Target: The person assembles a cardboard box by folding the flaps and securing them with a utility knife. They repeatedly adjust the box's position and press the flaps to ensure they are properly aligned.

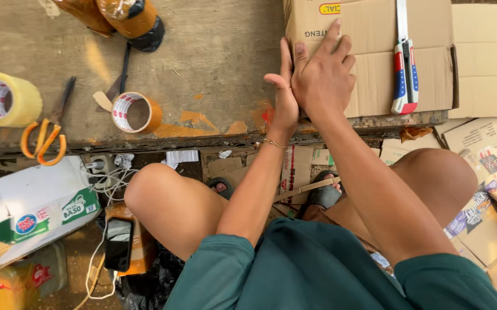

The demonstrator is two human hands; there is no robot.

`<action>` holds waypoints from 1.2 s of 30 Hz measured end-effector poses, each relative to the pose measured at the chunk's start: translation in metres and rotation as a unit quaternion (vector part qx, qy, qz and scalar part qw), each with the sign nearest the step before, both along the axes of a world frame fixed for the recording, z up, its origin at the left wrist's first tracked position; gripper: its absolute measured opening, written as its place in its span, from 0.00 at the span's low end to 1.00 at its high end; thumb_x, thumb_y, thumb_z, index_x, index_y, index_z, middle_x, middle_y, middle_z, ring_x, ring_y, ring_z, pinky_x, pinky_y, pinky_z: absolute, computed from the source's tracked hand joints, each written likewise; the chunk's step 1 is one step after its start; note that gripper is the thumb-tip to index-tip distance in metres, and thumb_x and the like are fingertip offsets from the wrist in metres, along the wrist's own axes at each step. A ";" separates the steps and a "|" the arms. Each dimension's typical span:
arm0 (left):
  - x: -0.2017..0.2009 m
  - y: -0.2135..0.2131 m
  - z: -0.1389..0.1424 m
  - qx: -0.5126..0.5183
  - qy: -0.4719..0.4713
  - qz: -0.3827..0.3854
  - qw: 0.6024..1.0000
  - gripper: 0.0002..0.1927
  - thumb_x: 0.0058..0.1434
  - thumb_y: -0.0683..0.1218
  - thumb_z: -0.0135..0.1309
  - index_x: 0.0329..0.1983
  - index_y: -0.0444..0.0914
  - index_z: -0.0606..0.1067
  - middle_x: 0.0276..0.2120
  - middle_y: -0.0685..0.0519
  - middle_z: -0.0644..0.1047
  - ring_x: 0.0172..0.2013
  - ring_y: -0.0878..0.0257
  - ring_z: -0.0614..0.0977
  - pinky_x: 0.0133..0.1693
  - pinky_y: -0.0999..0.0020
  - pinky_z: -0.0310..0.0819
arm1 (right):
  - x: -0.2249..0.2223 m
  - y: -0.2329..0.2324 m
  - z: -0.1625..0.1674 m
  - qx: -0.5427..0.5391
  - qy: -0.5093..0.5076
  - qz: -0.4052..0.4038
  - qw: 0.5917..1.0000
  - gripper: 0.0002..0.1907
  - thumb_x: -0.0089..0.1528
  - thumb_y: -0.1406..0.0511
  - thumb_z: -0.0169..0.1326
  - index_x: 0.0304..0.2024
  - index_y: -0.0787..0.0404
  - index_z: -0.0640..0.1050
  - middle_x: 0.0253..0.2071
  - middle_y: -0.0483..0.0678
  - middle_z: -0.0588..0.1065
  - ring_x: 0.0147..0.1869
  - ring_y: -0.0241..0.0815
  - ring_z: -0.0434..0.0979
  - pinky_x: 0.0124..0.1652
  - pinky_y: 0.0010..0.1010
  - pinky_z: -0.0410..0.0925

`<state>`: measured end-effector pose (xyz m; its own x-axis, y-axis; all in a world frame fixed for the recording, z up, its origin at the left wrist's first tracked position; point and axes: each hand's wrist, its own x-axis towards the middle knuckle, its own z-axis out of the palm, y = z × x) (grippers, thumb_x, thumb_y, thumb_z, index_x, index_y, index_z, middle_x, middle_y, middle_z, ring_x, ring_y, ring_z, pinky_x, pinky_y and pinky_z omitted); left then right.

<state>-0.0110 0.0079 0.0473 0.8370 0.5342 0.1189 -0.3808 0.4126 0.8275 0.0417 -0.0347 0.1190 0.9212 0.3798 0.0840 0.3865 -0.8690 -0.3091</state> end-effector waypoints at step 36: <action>0.132 0.111 0.059 0.325 0.290 0.148 0.888 0.51 0.55 0.59 0.63 0.74 0.29 0.57 0.71 0.37 0.64 0.68 0.45 0.69 0.64 0.57 0.66 | 0.244 0.185 0.040 -0.146 0.008 0.312 0.939 0.37 0.71 0.39 0.25 0.75 0.44 0.60 0.52 0.62 0.77 0.57 0.67 0.75 0.56 0.55 0.65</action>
